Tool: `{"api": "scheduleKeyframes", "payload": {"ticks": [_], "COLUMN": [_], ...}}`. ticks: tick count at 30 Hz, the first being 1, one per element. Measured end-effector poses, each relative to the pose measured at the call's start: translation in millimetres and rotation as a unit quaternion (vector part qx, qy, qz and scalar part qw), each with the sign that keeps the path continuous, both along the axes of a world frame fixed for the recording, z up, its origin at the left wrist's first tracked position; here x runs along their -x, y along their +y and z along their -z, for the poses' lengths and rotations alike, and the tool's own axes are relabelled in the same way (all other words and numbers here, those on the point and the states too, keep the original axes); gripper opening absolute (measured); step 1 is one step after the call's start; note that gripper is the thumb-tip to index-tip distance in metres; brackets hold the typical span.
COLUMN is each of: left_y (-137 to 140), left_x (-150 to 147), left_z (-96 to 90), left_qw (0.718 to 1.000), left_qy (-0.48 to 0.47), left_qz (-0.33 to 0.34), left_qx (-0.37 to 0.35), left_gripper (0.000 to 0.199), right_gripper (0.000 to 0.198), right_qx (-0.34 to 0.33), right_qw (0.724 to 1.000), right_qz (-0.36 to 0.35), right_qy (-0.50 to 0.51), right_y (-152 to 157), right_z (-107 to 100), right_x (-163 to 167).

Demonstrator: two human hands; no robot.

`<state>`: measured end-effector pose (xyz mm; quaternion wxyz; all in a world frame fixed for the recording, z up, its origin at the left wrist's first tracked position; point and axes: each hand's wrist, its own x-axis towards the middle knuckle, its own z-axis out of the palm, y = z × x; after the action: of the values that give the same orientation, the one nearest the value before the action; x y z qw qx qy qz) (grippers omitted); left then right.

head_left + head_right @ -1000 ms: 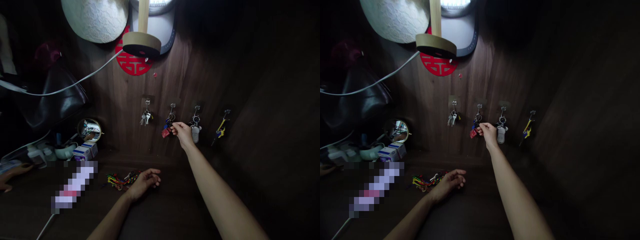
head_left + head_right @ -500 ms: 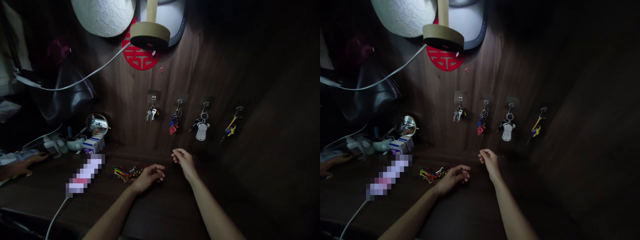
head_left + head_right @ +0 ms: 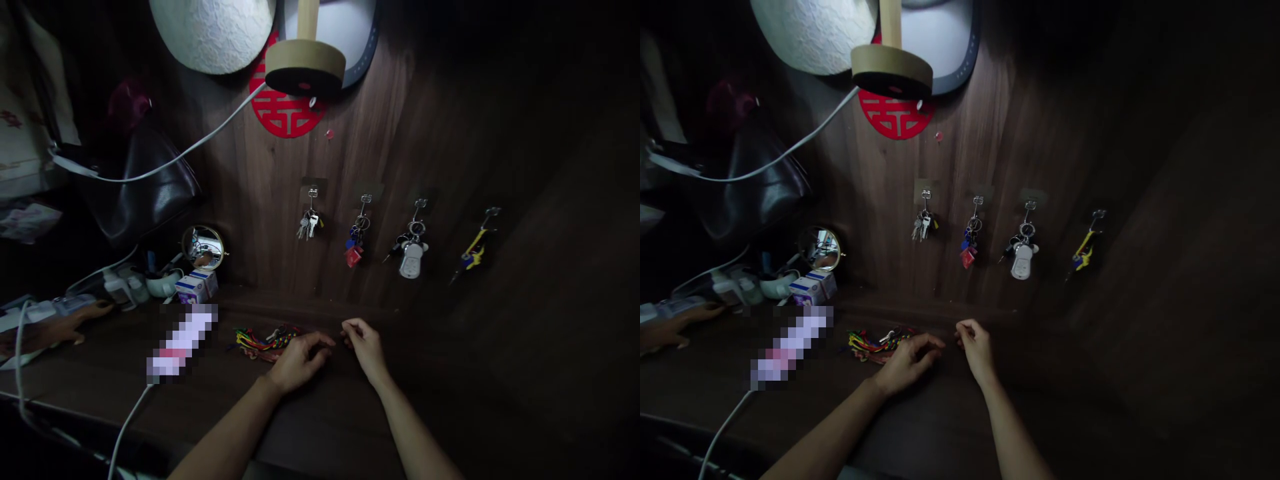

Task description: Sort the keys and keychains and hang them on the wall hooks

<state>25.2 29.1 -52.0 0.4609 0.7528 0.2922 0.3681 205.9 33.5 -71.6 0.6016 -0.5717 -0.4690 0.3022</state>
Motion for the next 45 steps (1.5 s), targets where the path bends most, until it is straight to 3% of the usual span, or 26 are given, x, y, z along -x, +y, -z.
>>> {"api": "scheduleKeyframes", "payload": {"ticks": [3, 8, 14, 18, 22, 32, 39, 45], "left_y": [5, 24, 36, 31, 30, 34, 45, 50], "left_x": [11, 37, 57, 57, 56, 56, 67, 69], "left_z": [-6.0, -8.4, -4.7, -6.8, -8.1, -4.8, -11.5, -14.8], "left_qw": [0.995, 0.965, 0.915, 0.875, 0.866, 0.874, 0.928, 0.912], "left_qy": [0.015, 0.088, 0.254, 0.368, 0.397, 0.401, 0.33, 0.394], "left_qz": [-0.079, -0.219, -0.283, -0.283, -0.274, -0.253, -0.156, -0.114], "left_qx": [-0.064, -0.11, -0.134, -0.136, -0.134, -0.11, -0.075, -0.032], "left_gripper": [0.022, 0.022, 0.02, 0.022, 0.017, 0.024, 0.018, 0.015], "right_gripper": [0.04, 0.042, 0.04, 0.04, 0.04, 0.035, 0.036, 0.035], "right_qx": [0.006, 0.009, -0.002, -0.006, -0.004, 0.0, 0.004, -0.005], "right_qw": [1.0, 1.0, 1.0, 1.0, 1.0, 1.0, 0.999, 0.998], "right_qz": [0.001, -0.005, -0.007, -0.007, -0.008, -0.009, -0.015, -0.024], "right_qy": [-0.007, 0.012, 0.011, 0.002, -0.005, -0.024, -0.033, -0.064], "right_y": [0, 1, 0, 1, 0, 0, 1, 3], "right_z": [1, 0, 1, 3, 3, 2, 1, 6], "right_x": [0, 0, -1, -1, -1, 0, 0, -1]}}
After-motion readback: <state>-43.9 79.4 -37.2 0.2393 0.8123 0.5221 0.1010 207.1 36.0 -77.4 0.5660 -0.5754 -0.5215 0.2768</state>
